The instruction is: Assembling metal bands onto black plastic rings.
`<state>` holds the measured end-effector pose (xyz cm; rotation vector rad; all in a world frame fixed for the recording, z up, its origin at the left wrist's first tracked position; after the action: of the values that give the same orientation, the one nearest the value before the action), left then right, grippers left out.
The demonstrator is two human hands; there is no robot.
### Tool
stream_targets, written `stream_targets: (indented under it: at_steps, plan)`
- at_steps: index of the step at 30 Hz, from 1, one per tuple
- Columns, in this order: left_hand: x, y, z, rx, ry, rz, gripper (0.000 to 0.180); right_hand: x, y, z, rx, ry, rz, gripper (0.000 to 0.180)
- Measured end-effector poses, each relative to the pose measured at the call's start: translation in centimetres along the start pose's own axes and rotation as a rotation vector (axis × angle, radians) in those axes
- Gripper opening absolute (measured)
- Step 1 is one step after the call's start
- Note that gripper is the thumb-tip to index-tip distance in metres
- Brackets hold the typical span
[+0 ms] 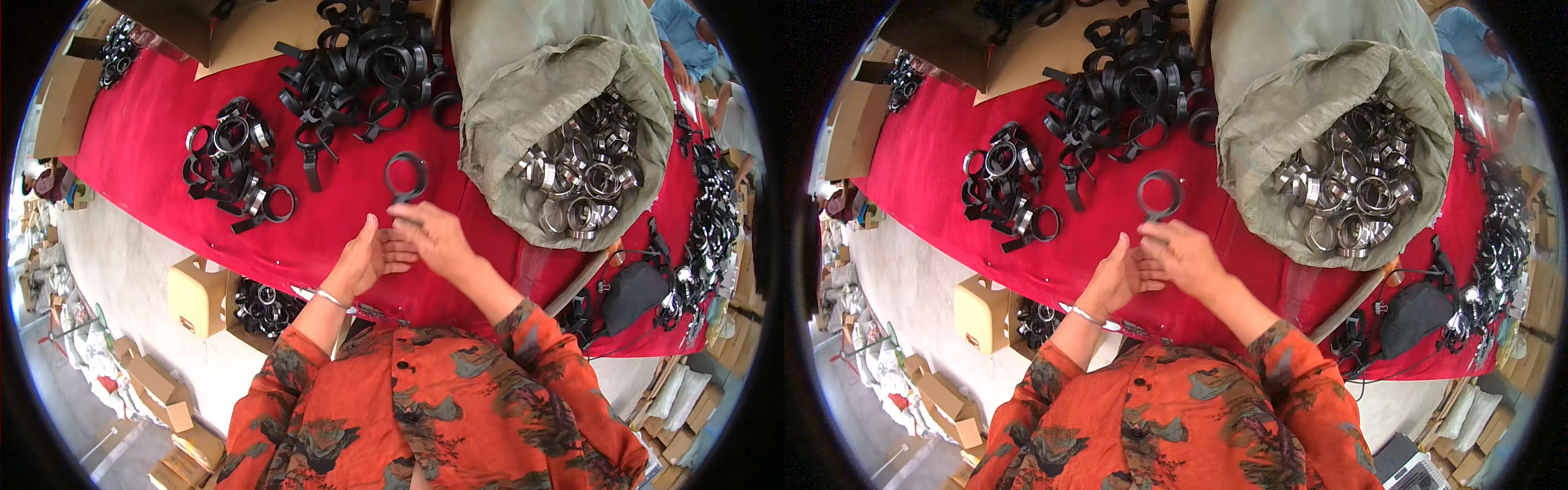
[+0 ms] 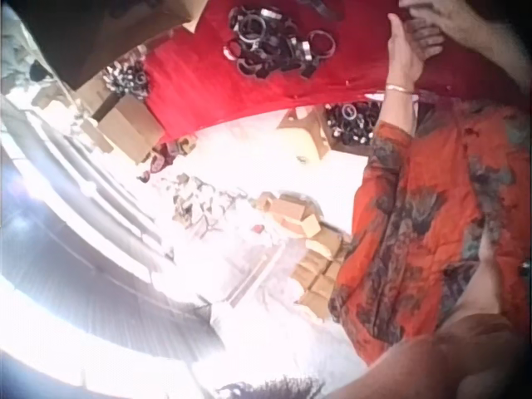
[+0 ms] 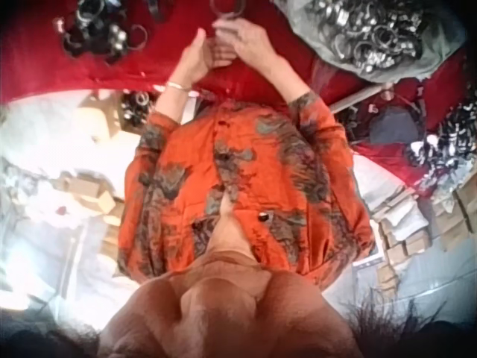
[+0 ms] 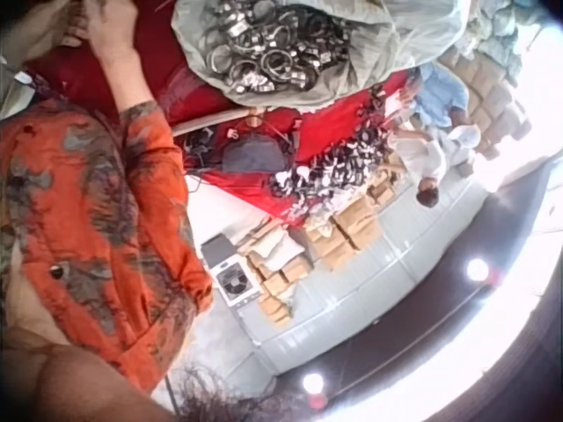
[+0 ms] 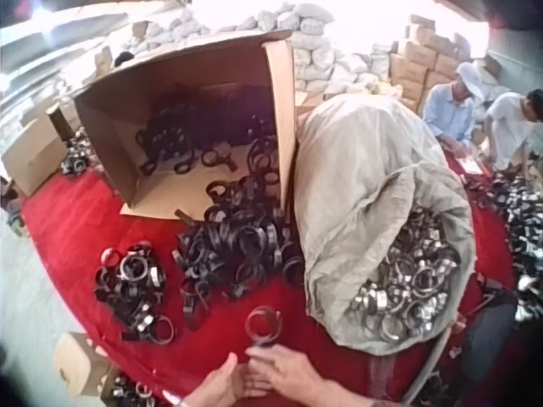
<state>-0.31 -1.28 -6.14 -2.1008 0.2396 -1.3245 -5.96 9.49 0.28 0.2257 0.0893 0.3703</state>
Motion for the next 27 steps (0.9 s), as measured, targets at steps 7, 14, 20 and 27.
stream_targets:
  at_steps: [7, 14, 20, 27]
  plan:
    - [-0.2, -4.0, 0.2, 0.299, -0.116, 0.381, 0.058, 6.3, -3.1, -0.2, -0.617, -0.275, 0.035, 0.032]
    - [3.0, -6.5, -0.7, 0.265, -0.293, 0.438, 0.044, 8.1, 8.6, 1.5, 0.213, 0.135, -0.009, 0.026]
    - [3.0, -5.7, 2.1, 0.160, -0.276, 0.245, 0.030, 11.4, 21.2, -4.0, 0.910, -0.152, -0.356, 0.018]
    - [3.0, -5.7, 4.7, 0.221, -0.258, 0.105, 0.031, 12.6, 20.1, -5.9, 0.108, -0.216, -0.376, 0.015]
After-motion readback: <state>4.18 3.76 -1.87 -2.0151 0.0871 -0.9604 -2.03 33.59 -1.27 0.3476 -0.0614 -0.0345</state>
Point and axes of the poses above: each hand's wrist, its own x-axis away from the middle knuckle, its own y-axis out of the back of the hand, z = x × y, the point moved 8 cm from there along -x, towards the middle knuckle, and after that the axes turned 9 degrees about y, right-handed, at the moved point
